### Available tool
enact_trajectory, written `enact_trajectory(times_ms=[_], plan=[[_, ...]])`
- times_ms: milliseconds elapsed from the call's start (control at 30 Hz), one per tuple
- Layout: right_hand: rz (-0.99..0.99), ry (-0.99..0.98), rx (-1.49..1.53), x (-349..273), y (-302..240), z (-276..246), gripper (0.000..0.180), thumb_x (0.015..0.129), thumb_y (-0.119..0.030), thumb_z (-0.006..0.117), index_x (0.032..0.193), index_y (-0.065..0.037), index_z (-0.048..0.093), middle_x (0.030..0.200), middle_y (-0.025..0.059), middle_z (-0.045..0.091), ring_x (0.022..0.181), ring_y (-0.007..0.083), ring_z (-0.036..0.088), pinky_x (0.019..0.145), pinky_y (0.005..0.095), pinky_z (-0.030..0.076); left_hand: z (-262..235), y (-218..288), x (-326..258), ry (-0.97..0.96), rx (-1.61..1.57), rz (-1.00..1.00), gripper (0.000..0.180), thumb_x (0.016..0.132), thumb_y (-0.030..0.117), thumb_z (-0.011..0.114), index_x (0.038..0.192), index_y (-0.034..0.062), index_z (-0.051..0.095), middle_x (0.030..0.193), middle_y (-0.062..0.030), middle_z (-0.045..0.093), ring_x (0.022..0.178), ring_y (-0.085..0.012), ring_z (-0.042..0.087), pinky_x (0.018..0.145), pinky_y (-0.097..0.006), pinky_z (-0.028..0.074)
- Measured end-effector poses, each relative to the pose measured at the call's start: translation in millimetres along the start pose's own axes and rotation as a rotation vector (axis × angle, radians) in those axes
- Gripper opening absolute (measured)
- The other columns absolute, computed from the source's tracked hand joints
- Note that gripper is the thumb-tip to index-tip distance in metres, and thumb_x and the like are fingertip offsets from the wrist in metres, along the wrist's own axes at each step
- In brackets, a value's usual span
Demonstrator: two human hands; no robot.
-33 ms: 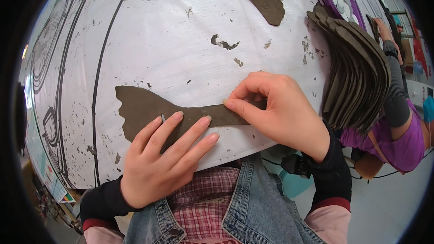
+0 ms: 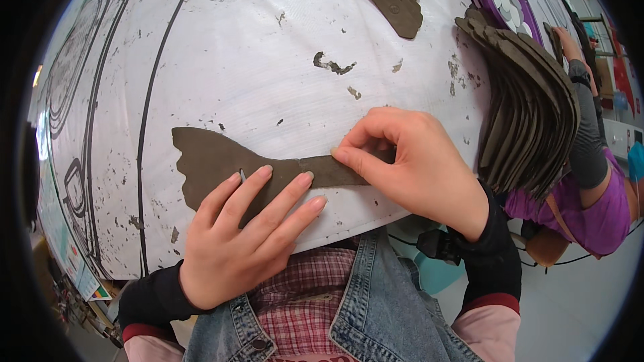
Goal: Checking and packing shoe components into a plastic bag at a workstation.
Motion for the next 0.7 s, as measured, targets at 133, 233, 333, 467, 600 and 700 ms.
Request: enact_trajectory(times_ms=[133, 233, 333, 467, 600, 700], plan=[[-0.042, 0.016, -0.053, -3.2, -5.1, -1.5, 0.012, 0.078, -0.010, 0.069, 0.084, 0.000, 0.066, 0.073, 0.0071, 0.062, 0.063, 0.0121, 0.057, 0.057, 0.0253, 0.045, -3.6, 0.2, 4.9, -0.038, 0.009, -0.012, 0.056, 0.070, 0.023, 0.067, 0.124, 0.0196, 0.056, 0.132, 0.0036, 0.052, 0.117, -0.0217, 0.048, 0.098, -0.037, 0.039], [-0.212, 0.207, -0.372, -12.7, -22.3, -7.2, 0.020, 0.074, -0.010, 0.071, 0.092, -0.003, 0.065, 0.089, 0.0080, 0.062, 0.075, 0.0181, 0.058, 0.065, 0.0286, 0.046, -5.1, 3.8, 7.1, -0.065, 0.030, -0.008, 0.057, 0.070, 0.024, 0.067, 0.125, 0.0173, 0.055, 0.132, 0.0035, 0.051, 0.116, -0.0229, 0.048, 0.097, -0.039, 0.040], [-0.554, 0.430, -0.701, -42.5, -41.3, 8.9, 0.032, 0.072, -0.010, 0.071, 0.102, -0.004, 0.062, 0.104, 0.0081, 0.058, 0.088, 0.0243, 0.056, 0.074, 0.0327, 0.045, -9.5, 6.2, 8.0, -0.054, 0.005, 0.000, 0.055, 0.070, 0.022, 0.066, 0.124, 0.0146, 0.055, 0.131, -0.0001, 0.052, 0.114, -0.0244, 0.050, 0.093, -0.040, 0.043], [-0.617, 0.300, -0.691, -62.5, -33.3, 53.9, 0.052, 0.077, -0.021, 0.066, 0.121, 0.004, 0.052, 0.119, 0.0131, 0.050, 0.104, 0.0258, 0.047, 0.087, 0.0384, 0.040, -22.4, -18.4, 3.6, 0.132, -0.399, -0.042, 0.043, 0.073, 0.008, 0.062, 0.116, 0.0070, 0.056, 0.119, -0.0122, 0.055, 0.102, -0.0286, 0.056, 0.084, -0.038, 0.048], [-0.581, 0.312, -0.895, -67.3, -30.9, 65.8, 0.068, 0.081, -0.042, 0.061, 0.130, 0.004, 0.045, 0.127, 0.0132, 0.045, 0.110, 0.0254, 0.041, 0.093, 0.0389, 0.035, -31.0, -39.2, 11.8, 0.194, -0.400, -0.148, 0.025, 0.079, 0.001, 0.055, 0.104, 0.0015, 0.055, 0.106, -0.0145, 0.051, 0.093, -0.0313, 0.054, 0.082, -0.038, 0.044], [-0.595, 0.339, -0.870, -71.0, -32.8, 68.3, 0.072, 0.081, -0.048, 0.059, 0.130, 0.004, 0.045, 0.127, 0.0129, 0.045, 0.110, 0.0254, 0.041, 0.094, 0.0385, 0.034, -24.2, -30.0, 19.2, 0.090, -0.181, -0.063, 0.024, 0.081, 0.003, 0.056, 0.105, 0.0027, 0.055, 0.104, -0.0125, 0.051, 0.098, -0.0305, 0.051, 0.086, -0.038, 0.039]])
Point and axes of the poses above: each hand's wrist, its own x-axis towards the middle knuckle, its own z-axis out of the palm, y = z × x, the point moved 8 cm from there along x, towards the middle knuckle
